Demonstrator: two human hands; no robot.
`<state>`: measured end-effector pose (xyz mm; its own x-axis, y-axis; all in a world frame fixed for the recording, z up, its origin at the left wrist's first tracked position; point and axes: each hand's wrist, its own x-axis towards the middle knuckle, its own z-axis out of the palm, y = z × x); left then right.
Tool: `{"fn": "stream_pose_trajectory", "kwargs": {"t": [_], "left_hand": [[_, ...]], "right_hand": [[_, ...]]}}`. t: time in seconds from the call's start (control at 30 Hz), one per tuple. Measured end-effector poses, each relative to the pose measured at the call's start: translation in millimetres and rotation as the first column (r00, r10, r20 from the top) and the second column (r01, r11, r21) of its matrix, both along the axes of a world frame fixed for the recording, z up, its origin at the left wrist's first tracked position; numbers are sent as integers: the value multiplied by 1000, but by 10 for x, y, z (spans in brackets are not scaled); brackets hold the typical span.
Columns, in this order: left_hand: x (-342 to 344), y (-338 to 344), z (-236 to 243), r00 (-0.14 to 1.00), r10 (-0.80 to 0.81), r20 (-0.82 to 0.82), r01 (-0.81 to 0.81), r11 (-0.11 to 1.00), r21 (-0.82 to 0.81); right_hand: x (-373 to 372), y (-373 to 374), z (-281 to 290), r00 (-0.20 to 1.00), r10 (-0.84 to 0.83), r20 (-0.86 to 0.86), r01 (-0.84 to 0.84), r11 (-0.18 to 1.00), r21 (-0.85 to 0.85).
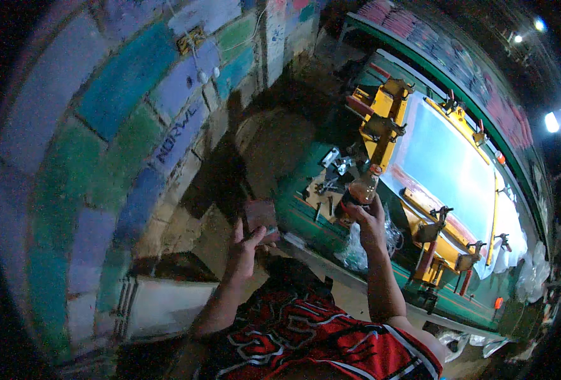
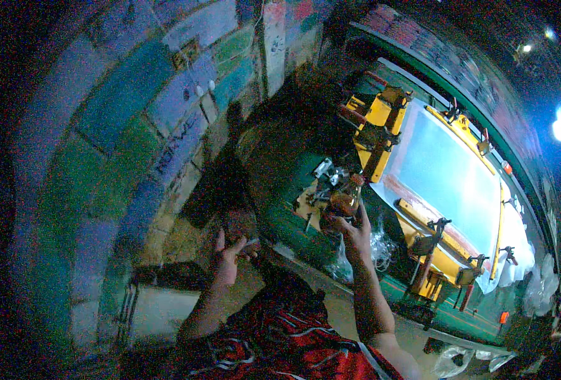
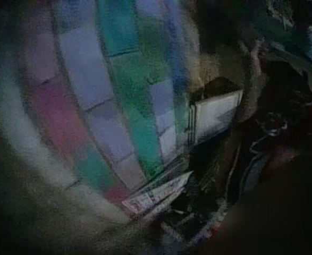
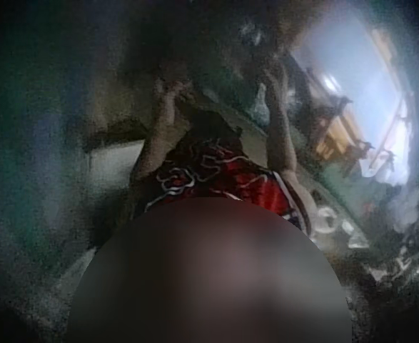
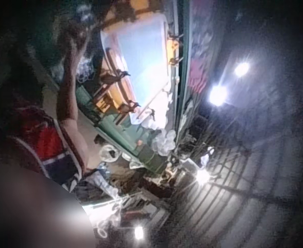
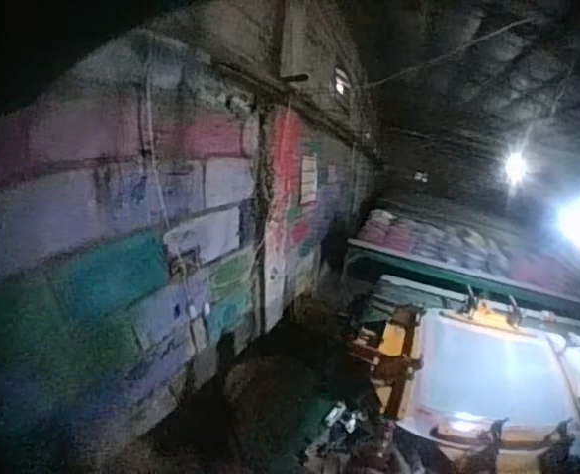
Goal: The person uses a squeegee to spread orange ink across a screen-printing frame clamped on a green workbench. They repeatedly pull the squeegee across the screen, occasionally lifting it to check coverage and repositioning the tool. The work area includes clamps, a plastic bag, and a bottle of liquid nearby.
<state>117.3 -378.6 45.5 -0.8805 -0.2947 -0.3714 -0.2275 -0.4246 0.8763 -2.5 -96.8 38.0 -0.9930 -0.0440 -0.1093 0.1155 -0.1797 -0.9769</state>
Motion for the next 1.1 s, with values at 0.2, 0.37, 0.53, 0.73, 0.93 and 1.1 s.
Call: {"fn": "stream_pose_trajectory", "kwargs": {"t": [0.2, 0.37, 0.53, 0.73, 0.93, 1.1], "left_hand": [[-689, -503, -87, 938, -341, 61, 342, 939, -18], [-958, -603, -356, 772, -615, 159, 633, 722, -280], [-1236, -550, -390, 668, -724, 171, 736, 611, -291], [-1665, -757, -239, 535, -827, 174, 836, 488, -249], [-2253, -1065, -305, 506, -823, 257, 835, 392, -387], [-2886, -1340, -200, 389, -878, 278, 905, 309, -291]], "right_hand": [[-384, -277, -138, 979, -188, 85, 173, 973, 154], [-665, -334, -252, 960, -266, 89, 262, 964, 52], [-927, -335, -221, 942, -334, 9, 334, 942, 30], [-911, -244, -388, 892, -448, -58, 451, 885, 111], [-888, 40, -762, 834, -539, -116, 542, 764, 351], [-843, -116, -749, 759, -627, -175, 649, 710, 273]]}}
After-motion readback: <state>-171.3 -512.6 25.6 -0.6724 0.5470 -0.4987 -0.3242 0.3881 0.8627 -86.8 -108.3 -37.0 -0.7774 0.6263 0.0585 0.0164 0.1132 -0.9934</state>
